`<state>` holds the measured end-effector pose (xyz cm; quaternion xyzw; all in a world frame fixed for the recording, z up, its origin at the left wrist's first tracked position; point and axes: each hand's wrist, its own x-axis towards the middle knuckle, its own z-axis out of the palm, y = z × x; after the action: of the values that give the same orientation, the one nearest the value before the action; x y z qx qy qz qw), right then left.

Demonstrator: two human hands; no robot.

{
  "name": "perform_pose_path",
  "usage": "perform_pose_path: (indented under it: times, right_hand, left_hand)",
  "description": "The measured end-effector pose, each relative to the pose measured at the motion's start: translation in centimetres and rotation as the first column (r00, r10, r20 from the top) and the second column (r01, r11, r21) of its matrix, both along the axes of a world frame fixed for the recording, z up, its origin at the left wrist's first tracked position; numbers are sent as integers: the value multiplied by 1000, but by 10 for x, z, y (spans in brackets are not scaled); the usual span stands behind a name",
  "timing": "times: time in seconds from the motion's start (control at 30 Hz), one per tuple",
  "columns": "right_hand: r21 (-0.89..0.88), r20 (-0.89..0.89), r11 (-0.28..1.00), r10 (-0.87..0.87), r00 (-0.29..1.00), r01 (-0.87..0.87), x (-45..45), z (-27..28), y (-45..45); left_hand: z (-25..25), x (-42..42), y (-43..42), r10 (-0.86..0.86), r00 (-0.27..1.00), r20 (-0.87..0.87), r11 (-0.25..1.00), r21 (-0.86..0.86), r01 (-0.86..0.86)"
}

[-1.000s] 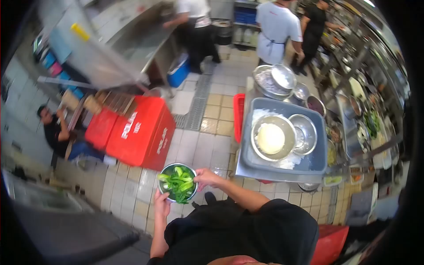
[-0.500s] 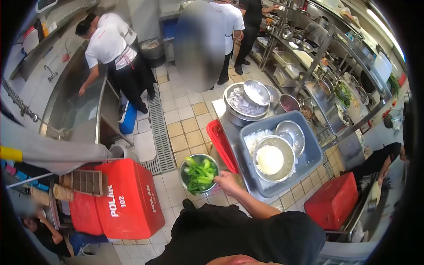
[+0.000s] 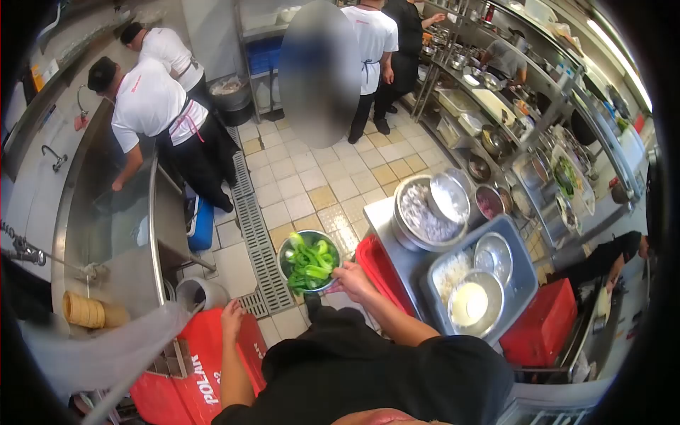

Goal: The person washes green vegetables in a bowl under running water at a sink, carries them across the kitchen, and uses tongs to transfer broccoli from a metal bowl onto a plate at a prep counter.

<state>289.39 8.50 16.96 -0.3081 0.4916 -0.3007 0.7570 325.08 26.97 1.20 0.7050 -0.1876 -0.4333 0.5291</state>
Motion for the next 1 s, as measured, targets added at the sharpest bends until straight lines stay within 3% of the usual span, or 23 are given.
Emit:
perform_pose_path:
  times: [0.1, 0.23, 0.37, 0.47, 0.57, 0.63, 0.7, 0.73, 0.77, 0.83, 0.9, 0.93, 1.0]
  right_hand:
    - [9, 11, 994, 106, 994, -106, 48, -8, -65]
    - [-107, 28, 963, 252, 967, -248, 105, -17, -148]
    - [-90, 84, 967, 246, 966, -238, 147, 21, -198]
    - [-68, 102, 971, 236, 966, -230, 168, 18, -232]
    - [-35, 68, 970, 243, 968, -242, 191, 10, -260]
    - [-18, 20, 965, 261, 965, -261, 208, -1, -282]
    - [-5, -31, 960, 281, 959, -282, 221, -16, -302]
    - [3, -47, 956, 294, 955, -295, 228, -15, -312]
    - [3, -68, 950, 312, 948, -313, 234, -14, -323]
    - [4, -103, 936, 351, 931, -352, 248, -17, -347]
    - [-21, -86, 932, 359, 929, -362, 277, -4, -368]
    - [-40, -74, 928, 366, 928, -369, 287, -6, -382]
    - [-46, -37, 901, 429, 903, -430, 302, -13, -408]
  left_hand:
    - [-18, 17, 32, 22, 1000, -4, 981, 194, -21]
    - [-76, 7, 176, 131, 991, -32, 892, 439, -104]
    - [-72, -56, 247, 236, 965, -118, 712, 697, -89]
    - [-77, -81, 226, 275, 946, -172, 671, 739, -61]
    - [-100, -60, 177, 238, 958, -160, 709, 702, -59]
    - [-138, -14, 133, 159, 983, -87, 773, 631, -69]
    - [-177, 50, 77, 111, 991, 74, 904, 407, -131]
    - [-181, 78, 50, -26, 993, 114, 847, 531, -38]
    - [-142, 107, -8, -137, 981, 139, 794, 607, 25]
    - [-39, 155, -111, -191, 949, 250, 823, 568, 16]
    - [-28, 199, -171, -109, 766, 633, 943, 310, -122]
    - [-39, 223, -195, 28, 791, 611, 962, 199, -188]
    - [31, 255, -246, 174, 839, 515, 962, 92, -256]
